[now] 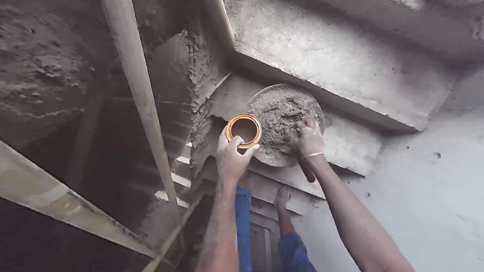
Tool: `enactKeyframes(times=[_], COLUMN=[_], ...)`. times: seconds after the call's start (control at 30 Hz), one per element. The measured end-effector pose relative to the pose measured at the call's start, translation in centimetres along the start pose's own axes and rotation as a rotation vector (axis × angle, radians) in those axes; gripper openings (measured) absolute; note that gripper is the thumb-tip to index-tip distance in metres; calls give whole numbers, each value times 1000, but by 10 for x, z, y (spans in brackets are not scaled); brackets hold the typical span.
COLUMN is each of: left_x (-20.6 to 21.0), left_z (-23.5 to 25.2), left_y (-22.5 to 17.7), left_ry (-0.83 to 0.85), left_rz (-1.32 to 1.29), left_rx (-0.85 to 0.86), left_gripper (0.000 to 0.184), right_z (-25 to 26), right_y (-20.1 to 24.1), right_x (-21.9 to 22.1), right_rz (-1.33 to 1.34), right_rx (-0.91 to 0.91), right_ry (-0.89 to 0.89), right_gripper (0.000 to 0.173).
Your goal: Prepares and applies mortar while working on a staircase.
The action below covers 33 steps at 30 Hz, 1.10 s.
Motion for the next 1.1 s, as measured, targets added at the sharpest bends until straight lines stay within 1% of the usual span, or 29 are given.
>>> enactKeyframes(times=[0.1,0.17,0.2,0.27,0.3,0.33,0.4,0.5,0.57,0.67,0.7,0.77,0.87,0.9,0.93,0.97,1.03,1.1], left_x=[1,2,3,5,6,7,10,12,11,10,10,10,10,10,10,10,10,9], left_z=[0,-1,-2,-3,-4,-4,-5,-7,-5,-5,-6,-4,-3,-5,-6,-6,-5,-5], left_y=[0,1,2,3,3,3,5,7,8,9,10,9,9,10,10,10,10,12], left_ry=[4,8,9,5,0,2,8,19,14,13,18,10,10,16,22,28,32,36], left_rz=[-7,-12,-13,-12,-16,-22,-27,-27,-31,-37,-42,-52,-55,-52,-53,-55,-61,-65], left_rx=[-1,-4,-3,7,9,8,2,-8,-11,-17,-20,-14,-17,-24,-27,-28,-22,-23], left_gripper=[50,50,50,50,50,49,49,50,49,49,49,48,48,48,49,49,49,47], right_z=[-28,-33,-28,-12,-4,4,15,18,10,-9,-12,-5,13,17,20,21,15,-5], right_y=[-12,-14,-12,-8,-4,1,13,19,15,7,5,4,17,21,22,21,19,15], right_x=[-42,-45,-37,-2,16,29,46,53,35,-6,-12,-4,39,51,58,57,35,1], right_rz=[198,251,249,133,60,10,-74,-201,-166,-22,8,23,-121,-177,-226,-248,-198,-88], right_rx=[-47,-68,-62,15,47,53,12,-57,-77,-52,-46,-47,-133,-154,-166,-174,-178,-183], right_ry=[-207,-245,-196,58,150,181,196,209,141,33,8,39,179,209,219,197,96,6], right_gripper=[17,15,16,26,29,32,40,29,27,21,21,25,42,40,32,26,20,15])
Point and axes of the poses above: each hand's wrist, its own z-axis towards the middle knuckle, its own x-axis out of the palm, y = z × x, the point moved 8 cm from there along z, towards the middle knuckle, and after that the axes turned 4 degrees about -x, right-handed, at the moved point
